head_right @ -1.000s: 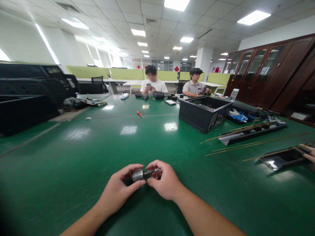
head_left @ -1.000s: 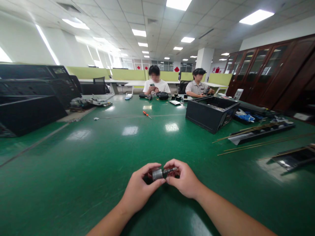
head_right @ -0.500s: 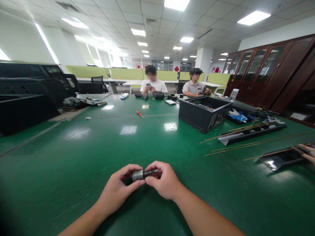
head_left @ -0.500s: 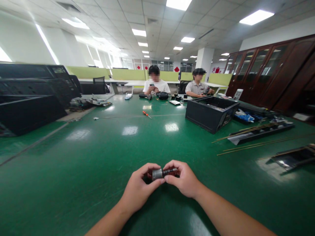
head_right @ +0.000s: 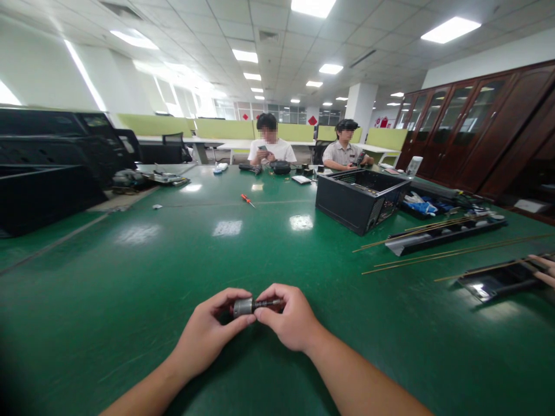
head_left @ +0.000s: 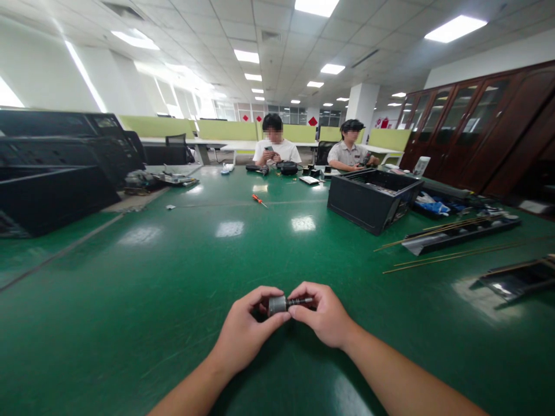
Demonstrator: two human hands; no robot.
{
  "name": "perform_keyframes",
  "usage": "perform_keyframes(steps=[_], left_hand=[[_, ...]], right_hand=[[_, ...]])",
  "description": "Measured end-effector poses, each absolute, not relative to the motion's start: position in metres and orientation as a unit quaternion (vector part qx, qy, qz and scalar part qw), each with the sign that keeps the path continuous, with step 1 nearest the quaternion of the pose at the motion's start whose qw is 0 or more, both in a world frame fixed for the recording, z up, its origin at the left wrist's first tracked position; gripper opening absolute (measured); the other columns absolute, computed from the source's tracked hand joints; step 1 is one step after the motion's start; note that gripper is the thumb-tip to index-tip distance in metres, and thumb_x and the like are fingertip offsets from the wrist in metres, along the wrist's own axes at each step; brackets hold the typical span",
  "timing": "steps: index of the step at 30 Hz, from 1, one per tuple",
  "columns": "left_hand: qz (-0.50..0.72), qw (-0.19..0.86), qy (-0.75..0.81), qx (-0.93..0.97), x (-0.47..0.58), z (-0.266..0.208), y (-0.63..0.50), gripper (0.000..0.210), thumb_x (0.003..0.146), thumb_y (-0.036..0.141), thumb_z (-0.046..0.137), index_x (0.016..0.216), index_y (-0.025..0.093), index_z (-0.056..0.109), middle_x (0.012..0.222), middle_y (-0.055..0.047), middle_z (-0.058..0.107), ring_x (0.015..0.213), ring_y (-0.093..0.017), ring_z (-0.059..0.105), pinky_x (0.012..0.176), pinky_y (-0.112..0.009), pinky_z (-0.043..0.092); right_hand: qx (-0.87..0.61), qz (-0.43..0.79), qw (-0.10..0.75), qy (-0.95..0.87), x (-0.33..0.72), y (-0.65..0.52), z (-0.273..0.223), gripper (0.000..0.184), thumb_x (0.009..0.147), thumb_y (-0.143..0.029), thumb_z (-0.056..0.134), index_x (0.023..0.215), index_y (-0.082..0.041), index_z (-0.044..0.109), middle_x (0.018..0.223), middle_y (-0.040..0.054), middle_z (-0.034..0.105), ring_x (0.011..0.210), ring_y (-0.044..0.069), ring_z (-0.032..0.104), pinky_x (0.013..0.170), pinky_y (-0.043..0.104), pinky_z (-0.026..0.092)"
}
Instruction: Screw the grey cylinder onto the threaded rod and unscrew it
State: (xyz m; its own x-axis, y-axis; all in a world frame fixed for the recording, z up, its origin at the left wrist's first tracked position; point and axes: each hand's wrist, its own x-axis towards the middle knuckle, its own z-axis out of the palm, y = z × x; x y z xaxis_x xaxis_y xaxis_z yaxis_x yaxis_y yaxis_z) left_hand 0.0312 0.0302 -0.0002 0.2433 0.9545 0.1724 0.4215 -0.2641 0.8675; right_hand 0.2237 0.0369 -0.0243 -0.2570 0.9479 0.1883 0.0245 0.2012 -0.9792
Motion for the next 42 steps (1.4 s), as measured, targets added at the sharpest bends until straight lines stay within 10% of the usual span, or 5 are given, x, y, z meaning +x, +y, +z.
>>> perform_keyframes(steps=[42], left_hand=[[0.384, 0.344, 0.5, 0.696, 0.032, -0.0023, 0.0288, 0.032, 0.073, 0.037, 0.074, 0.101, 0.021, 0.07, 0.094, -0.002, 0.071, 0.084, -0.022, 0.063, 0.077, -0.033, 0.047]], right_hand=[[-0.394, 0.475, 0.479, -0.625, 0.225, 0.0351, -0.0202, 0.008, 0.072, -0.02, 0.071, 0.08, -0.018, 0.07, 0.069, -0.0011, 0.064, 0.064, 0.014, 0.056, 0.061, 0.025, 0.041]])
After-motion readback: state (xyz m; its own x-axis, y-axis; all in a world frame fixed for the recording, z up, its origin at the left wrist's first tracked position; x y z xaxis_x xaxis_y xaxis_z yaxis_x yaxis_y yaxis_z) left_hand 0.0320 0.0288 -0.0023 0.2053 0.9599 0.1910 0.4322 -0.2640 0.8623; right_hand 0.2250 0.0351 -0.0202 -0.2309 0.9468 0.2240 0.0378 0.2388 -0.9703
